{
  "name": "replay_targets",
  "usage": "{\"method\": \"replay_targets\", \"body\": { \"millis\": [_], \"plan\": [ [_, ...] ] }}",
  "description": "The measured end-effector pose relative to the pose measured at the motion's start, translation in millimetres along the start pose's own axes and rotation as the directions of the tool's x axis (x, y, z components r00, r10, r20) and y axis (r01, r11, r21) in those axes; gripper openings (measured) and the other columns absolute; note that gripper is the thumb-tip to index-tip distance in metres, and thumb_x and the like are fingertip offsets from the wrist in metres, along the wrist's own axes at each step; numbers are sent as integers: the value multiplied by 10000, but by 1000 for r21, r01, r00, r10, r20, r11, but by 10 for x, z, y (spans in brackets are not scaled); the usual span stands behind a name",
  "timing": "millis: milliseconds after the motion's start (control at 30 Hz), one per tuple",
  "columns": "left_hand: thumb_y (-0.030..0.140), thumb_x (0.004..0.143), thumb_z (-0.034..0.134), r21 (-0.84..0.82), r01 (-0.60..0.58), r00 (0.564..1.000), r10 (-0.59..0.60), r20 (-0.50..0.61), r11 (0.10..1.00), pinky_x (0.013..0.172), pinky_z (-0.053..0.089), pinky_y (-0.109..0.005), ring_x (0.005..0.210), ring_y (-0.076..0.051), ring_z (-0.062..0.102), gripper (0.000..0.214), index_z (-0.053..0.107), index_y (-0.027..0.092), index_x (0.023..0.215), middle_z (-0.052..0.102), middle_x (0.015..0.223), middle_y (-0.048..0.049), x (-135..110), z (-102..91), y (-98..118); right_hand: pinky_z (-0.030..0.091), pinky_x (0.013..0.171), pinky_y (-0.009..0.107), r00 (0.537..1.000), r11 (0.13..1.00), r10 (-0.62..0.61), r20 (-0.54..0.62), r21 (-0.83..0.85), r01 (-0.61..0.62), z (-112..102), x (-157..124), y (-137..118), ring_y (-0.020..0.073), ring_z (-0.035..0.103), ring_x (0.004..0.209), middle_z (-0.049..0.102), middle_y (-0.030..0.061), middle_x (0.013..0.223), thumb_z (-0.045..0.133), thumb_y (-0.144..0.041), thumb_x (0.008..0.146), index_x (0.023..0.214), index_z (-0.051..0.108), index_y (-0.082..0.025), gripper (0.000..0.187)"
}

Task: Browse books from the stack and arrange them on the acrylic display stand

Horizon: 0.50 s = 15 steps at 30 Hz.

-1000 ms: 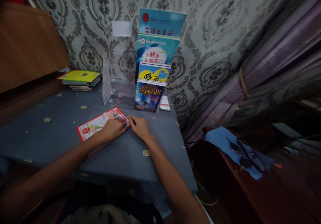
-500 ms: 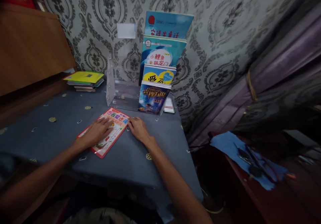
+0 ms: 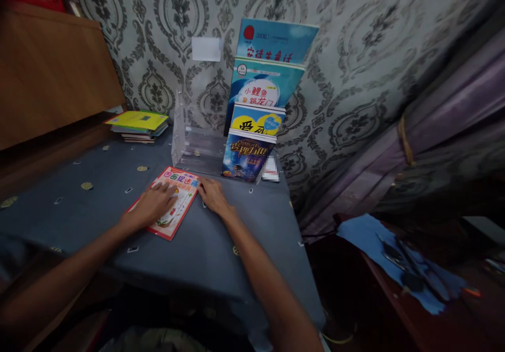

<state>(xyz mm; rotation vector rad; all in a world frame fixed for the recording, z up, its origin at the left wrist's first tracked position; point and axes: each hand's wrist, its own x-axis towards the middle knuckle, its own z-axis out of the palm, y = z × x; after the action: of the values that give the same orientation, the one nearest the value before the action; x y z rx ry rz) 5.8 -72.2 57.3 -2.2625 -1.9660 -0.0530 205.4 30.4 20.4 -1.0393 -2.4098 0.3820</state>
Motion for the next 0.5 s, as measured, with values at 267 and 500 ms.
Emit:
{"method": "replay_targets", "body": {
  "millis": [267, 500],
  "plan": [
    [346, 1013, 420, -75, -111, 993, 113, 26, 991, 1091, 406, -448, 1307, -282, 519, 383, 555, 203, 1342, 580, 1393, -140, 30, 34, -222, 352, 1147, 468, 996, 996, 80, 28, -36, -79, 51, 29, 31, 280, 506, 1363, 597, 169, 1412, 484, -295, 1008, 1369, 565, -148, 398],
    [549, 937, 565, -300, -399, 880, 454, 142, 867, 1184, 303, -396, 1472, -247, 352, 592, 458, 321, 1473, 401, 1589, -65, -390, -29, -603, 287, 1177, 537, 997, 997, 57, 48, -52, -54, 136, 16, 93, 284, 401, 1448, 537, 113, 1488, 462, -393, 1016, 1432, 500, -234, 447]
  ]
}}
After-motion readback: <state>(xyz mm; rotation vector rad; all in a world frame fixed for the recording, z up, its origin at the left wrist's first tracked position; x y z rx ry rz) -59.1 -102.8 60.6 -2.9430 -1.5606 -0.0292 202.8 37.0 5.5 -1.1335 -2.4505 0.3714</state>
